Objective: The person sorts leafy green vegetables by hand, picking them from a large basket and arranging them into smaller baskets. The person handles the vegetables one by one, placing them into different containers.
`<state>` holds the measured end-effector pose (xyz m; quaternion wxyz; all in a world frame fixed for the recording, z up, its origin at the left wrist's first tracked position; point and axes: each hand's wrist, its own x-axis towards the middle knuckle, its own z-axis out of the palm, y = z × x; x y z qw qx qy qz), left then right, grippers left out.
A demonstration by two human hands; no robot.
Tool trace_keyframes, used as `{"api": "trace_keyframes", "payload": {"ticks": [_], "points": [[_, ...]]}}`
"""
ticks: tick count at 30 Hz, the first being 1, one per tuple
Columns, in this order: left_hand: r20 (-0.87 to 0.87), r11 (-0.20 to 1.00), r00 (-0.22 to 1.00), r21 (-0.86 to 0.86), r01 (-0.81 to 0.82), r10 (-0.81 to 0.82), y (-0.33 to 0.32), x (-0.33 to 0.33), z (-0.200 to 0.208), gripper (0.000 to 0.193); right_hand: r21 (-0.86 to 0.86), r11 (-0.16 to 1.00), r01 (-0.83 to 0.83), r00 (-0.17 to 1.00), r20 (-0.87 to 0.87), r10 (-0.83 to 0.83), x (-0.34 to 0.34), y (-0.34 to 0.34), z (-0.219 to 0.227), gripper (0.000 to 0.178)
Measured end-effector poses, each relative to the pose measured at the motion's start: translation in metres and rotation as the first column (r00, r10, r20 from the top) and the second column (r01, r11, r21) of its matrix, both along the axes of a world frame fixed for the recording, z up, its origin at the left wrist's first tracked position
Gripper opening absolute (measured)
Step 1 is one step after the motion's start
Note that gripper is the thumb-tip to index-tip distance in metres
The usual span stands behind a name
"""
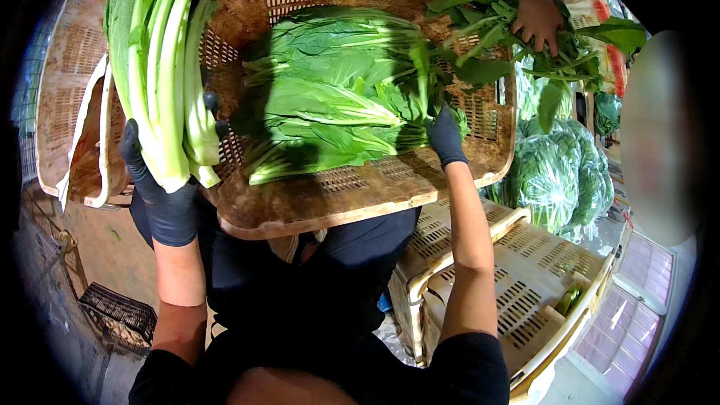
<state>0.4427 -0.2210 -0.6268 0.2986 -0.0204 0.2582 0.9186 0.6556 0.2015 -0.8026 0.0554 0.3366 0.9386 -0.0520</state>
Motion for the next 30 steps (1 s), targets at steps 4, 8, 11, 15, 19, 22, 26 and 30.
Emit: {"api": "trace_keyframes", "payload": {"ticks": [4, 8, 11, 15, 19, 22, 26, 30], "points": [[0.086, 0.999, 0.996, -0.037, -0.028, 0.031, -0.009, 0.002, 0.006, 0.073, -0.287, 0.836, -0.468, 0.854, 0.099, 0.511, -0.016, -0.081, 0.007, 0.090], [-0.056, 0.991, 0.998, -0.130, 0.027, -0.034, -0.008, -0.001, -0.001, 0.074, -0.045, 0.732, -0.680, 0.713, 0.196, 0.673, -0.037, -0.078, -0.035, 0.100], [0.019, 1.000, 1.000, 0.026, -0.013, 0.012, -0.005, 0.000, -0.001, 0.075, -0.443, 0.821, -0.360, 0.779, 0.342, 0.525, -0.074, -0.053, -0.037, 0.092], [0.132, 0.993, 0.989, 0.097, -0.073, 0.060, -0.001, 0.001, 0.004, 0.073, -0.219, 0.793, -0.568, 0.801, 0.074, 0.594, -0.070, -0.054, -0.039, 0.075], [0.101, 0.989, 0.987, -0.067, 0.131, -0.124, -0.009, 0.002, 0.000, 0.072, -0.756, 0.642, -0.128, 0.962, 0.064, 0.267, -0.087, -0.051, 0.084, 0.051], [0.026, 0.960, 0.995, -0.261, 0.103, -0.100, 0.005, 0.011, 0.006, 0.081, -0.942, 0.298, 0.156, 0.964, 0.080, -0.252, -0.076, -0.040, 0.138, 0.043], [0.027, 0.941, 0.982, -0.282, 0.188, -0.188, 0.015, 0.025, -0.012, 0.083, -0.998, 0.028, -0.062, 0.830, -0.067, -0.554, -0.049, -0.052, 0.146, 0.040], [0.100, 0.940, 0.968, -0.233, 0.248, -0.230, 0.027, 0.042, -0.014, 0.081, -0.951, -0.268, -0.152, 0.693, 0.091, -0.715, -0.045, -0.121, 0.129, 0.038]]}}
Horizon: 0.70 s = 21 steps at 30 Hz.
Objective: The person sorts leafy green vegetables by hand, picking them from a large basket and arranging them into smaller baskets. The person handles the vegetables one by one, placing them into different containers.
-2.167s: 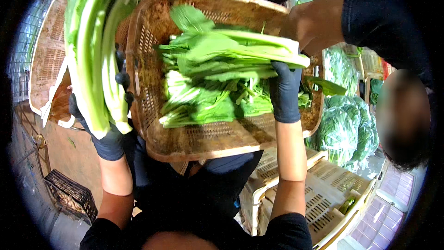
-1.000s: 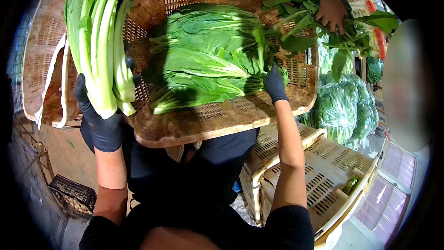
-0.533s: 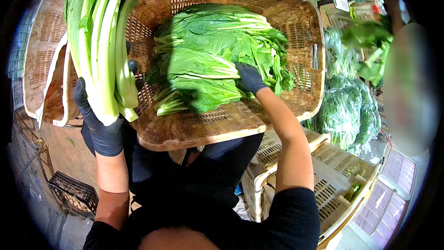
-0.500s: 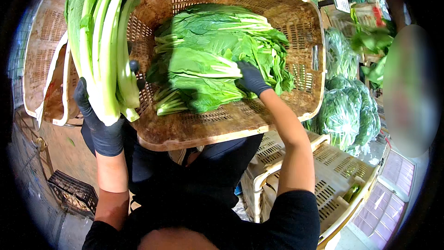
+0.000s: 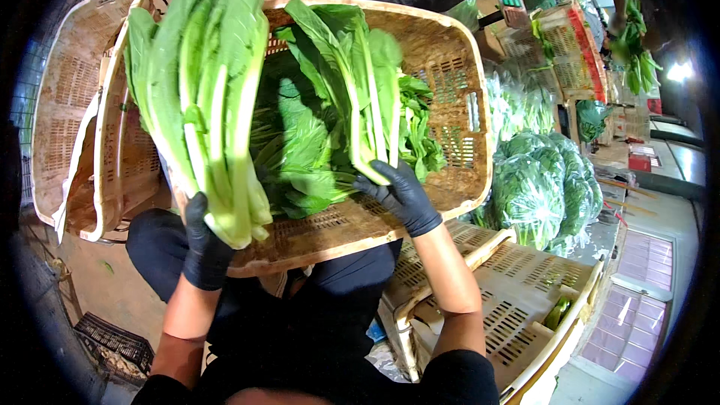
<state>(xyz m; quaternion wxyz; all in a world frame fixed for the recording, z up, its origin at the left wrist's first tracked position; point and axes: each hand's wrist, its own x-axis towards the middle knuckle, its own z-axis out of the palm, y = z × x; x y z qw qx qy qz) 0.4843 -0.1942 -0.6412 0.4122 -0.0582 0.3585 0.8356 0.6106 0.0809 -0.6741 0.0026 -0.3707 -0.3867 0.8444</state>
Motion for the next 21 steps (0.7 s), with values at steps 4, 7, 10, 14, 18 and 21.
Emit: {"api": "trace_keyframes", "payload": {"ticks": [4, 7, 10, 14, 18, 21], "points": [[0.082, 0.997, 0.995, 0.053, 0.054, -0.058, -0.011, 0.023, -0.028, 0.077, -0.090, 0.989, 0.119, 0.993, -0.006, -0.120, 0.013, -0.001, -0.017, 0.035], [0.226, 0.996, 0.974, 0.078, -0.036, 0.018, -0.011, 0.050, -0.034, 0.069, 0.020, 1.000, 0.022, 0.994, 0.103, -0.024, 0.005, -0.041, 0.003, 0.039], [0.367, 0.990, 0.927, 0.076, -0.120, 0.084, -0.001, 0.072, -0.040, 0.061, 0.438, 0.849, -0.297, 0.955, 0.130, 0.267, 0.004, -0.096, 0.004, 0.045], [0.267, 0.999, 0.963, 0.032, -0.041, 0.031, -0.006, 0.084, -0.032, 0.056, 0.624, 0.621, -0.475, 0.852, 0.149, 0.502, 0.008, -0.114, 0.012, 0.055], [0.244, 0.998, 0.968, -0.004, -0.059, 0.058, -0.018, 0.098, -0.042, 0.056, 0.601, 0.423, -0.678, 0.681, 0.298, 0.669, 0.010, -0.125, 0.003, 0.060], [-0.216, 0.943, 0.976, -0.323, -0.081, 0.010, -0.023, 0.108, -0.065, 0.065, 0.855, 0.012, -0.518, 0.624, 0.369, 0.689, 0.016, -0.125, -0.015, 0.058]]}}
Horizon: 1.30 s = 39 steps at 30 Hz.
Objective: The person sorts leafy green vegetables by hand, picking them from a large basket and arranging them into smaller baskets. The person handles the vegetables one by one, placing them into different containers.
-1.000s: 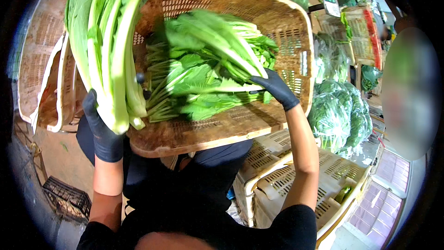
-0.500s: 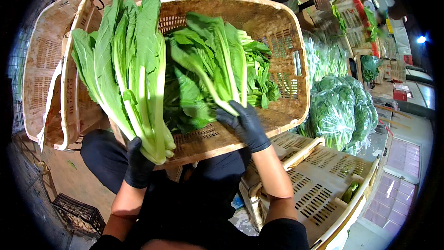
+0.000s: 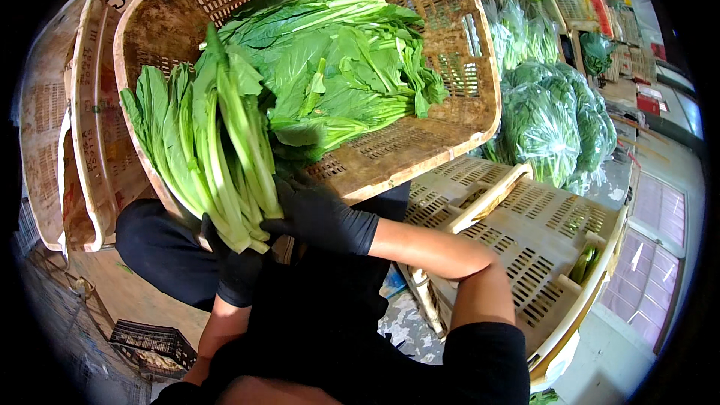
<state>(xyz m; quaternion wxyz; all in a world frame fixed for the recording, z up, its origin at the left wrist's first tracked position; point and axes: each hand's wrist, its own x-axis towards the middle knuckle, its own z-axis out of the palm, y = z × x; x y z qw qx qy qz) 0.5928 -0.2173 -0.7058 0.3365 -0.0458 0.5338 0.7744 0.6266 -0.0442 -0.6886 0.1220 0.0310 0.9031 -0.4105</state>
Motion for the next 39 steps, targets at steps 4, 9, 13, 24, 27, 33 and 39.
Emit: {"api": "trace_keyframes", "payload": {"ticks": [4, 9, 13, 24, 27, 33, 39], "points": [[-0.602, 0.750, 0.611, -0.662, -0.021, -0.514, -0.004, -0.005, -0.003, 0.082, 0.000, 0.943, -0.333, 0.932, -0.151, 0.329, -0.010, 0.042, -0.015, 0.049], [-0.329, 0.932, 0.906, -0.329, 0.155, -0.267, -0.016, -0.025, 0.003, 0.070, 0.227, 0.938, -0.261, 0.866, 0.485, 0.123, -0.035, 0.154, -0.091, 0.038], [0.639, 0.878, 0.761, 0.422, -0.227, -0.111, -0.037, -0.020, 0.003, 0.052, 0.460, 0.799, -0.387, 0.837, 0.539, 0.095, 0.014, 0.172, -0.191, 0.043], [0.678, 0.948, 0.711, 0.314, -0.055, -0.184, -0.043, -0.091, 0.181, 0.063, -0.099, 0.859, 0.502, 0.510, 0.836, -0.202, -0.011, 0.169, 0.020, 0.058], [0.838, 0.936, 0.543, 0.237, -0.259, -0.061, -0.036, -0.092, 0.258, 0.064, -0.079, 0.716, 0.693, 0.575, 0.660, -0.484, 0.004, 0.141, 0.154, 0.062], [0.942, 0.984, 0.325, 0.129, -0.124, -0.083, -0.012, -0.076, 0.379, 0.051, -0.119, 0.772, 0.624, 0.776, 0.208, -0.595, 0.015, 0.002, 0.359, 0.071], [0.829, 0.893, 0.354, 0.341, 0.294, -0.433, 0.080, -0.076, 0.489, 0.046, -0.191, 0.896, 0.401, 0.857, 0.424, -0.294, 0.042, 0.045, 0.495, 0.090]]}}
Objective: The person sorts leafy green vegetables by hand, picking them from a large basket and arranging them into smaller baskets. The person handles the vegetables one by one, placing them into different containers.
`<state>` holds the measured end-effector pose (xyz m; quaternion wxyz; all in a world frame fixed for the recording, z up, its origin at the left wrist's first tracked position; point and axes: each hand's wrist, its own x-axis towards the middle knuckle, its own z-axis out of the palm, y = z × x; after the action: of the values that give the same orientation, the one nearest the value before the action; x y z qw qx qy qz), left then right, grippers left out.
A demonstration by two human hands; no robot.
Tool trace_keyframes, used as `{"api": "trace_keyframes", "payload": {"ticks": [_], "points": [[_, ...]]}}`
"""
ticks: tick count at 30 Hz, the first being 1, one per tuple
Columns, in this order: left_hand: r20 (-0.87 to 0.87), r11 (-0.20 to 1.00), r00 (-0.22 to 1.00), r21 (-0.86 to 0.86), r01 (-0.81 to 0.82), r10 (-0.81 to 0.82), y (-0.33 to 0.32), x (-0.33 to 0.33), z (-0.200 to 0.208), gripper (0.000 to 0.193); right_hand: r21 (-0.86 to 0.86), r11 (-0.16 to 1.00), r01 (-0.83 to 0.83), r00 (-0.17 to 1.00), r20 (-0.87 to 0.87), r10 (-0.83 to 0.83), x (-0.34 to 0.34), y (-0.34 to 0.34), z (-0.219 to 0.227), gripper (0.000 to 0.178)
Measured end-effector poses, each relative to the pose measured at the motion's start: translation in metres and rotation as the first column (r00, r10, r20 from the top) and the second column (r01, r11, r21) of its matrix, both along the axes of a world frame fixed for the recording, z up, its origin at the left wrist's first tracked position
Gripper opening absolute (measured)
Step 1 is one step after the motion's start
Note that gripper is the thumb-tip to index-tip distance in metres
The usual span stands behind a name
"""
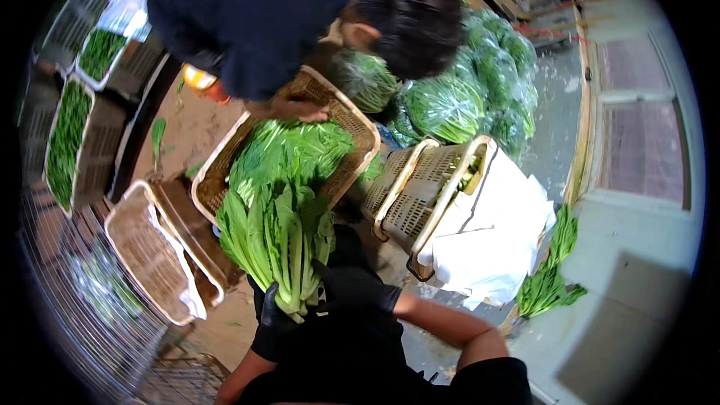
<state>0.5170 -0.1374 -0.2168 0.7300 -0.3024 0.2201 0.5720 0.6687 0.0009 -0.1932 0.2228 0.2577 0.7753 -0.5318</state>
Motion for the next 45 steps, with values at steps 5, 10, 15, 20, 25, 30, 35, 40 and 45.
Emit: {"api": "trace_keyframes", "payload": {"ticks": [5, 10, 15, 20, 25, 30, 35, 40, 45], "points": [[-0.013, 0.942, 0.971, -0.246, 0.229, -0.240, 0.073, 0.042, 0.035, 0.034, 0.377, 0.926, -0.016, 0.983, -0.162, 0.083, 0.063, 0.069, -0.016, 0.046], [-0.791, 0.776, 0.426, -0.093, 0.624, -0.438, 0.155, 0.093, 0.030, 0.023, 0.637, 0.716, 0.285, 0.907, -0.421, 0.014, 0.122, 0.133, -0.020, 0.036], [-0.835, 0.519, 0.230, -0.076, 0.851, -0.500, 0.235, 0.114, 0.009, 0.042, 0.646, 0.702, 0.298, 0.910, -0.415, -0.005, 0.173, 0.197, -0.038, 0.024], [-0.046, 0.775, 0.791, 0.172, 0.608, -0.610, 0.318, 0.114, -0.018, 0.049, 0.146, 0.921, 0.361, 0.765, -0.611, -0.203, 0.190, 0.270, -0.070, 0.066], [-0.120, 0.611, 0.690, 0.377, 0.697, -0.714, 0.434, 0.110, -0.023, 0.073, -0.309, 0.765, 0.565, 0.638, -0.424, -0.643, 0.206, 0.320, -0.101, 0.083], [-0.517, 0.318, 0.266, -0.011, 0.948, -0.813, 0.587, 0.120, -0.056, 0.109, 0.254, 0.724, 0.641, 0.707, -0.563, -0.428, 0.219, 0.464, -0.157, 0.076], [-0.632, 0.660, 0.464, -0.100, 0.745, -0.620, 0.728, 0.105, -0.167, 0.098, 0.356, 0.259, 0.898, 0.407, -0.450, -0.795, 0.233, 0.619, -0.245, 0.097], [-0.884, 0.586, 0.228, -0.061, 0.808, -0.407, 0.630, 0.014, -0.307, 0.051, 0.381, 0.388, 0.839, 0.520, -0.354, -0.777, 0.164, 0.580, -0.372, 0.073], [-0.690, 0.765, 0.412, -0.328, 0.555, -0.595, 0.382, -0.017, -0.323, 0.034, 0.339, 0.536, 0.773, 0.631, -0.323, -0.706, 0.137, 0.452, -0.440, 0.048]]}}
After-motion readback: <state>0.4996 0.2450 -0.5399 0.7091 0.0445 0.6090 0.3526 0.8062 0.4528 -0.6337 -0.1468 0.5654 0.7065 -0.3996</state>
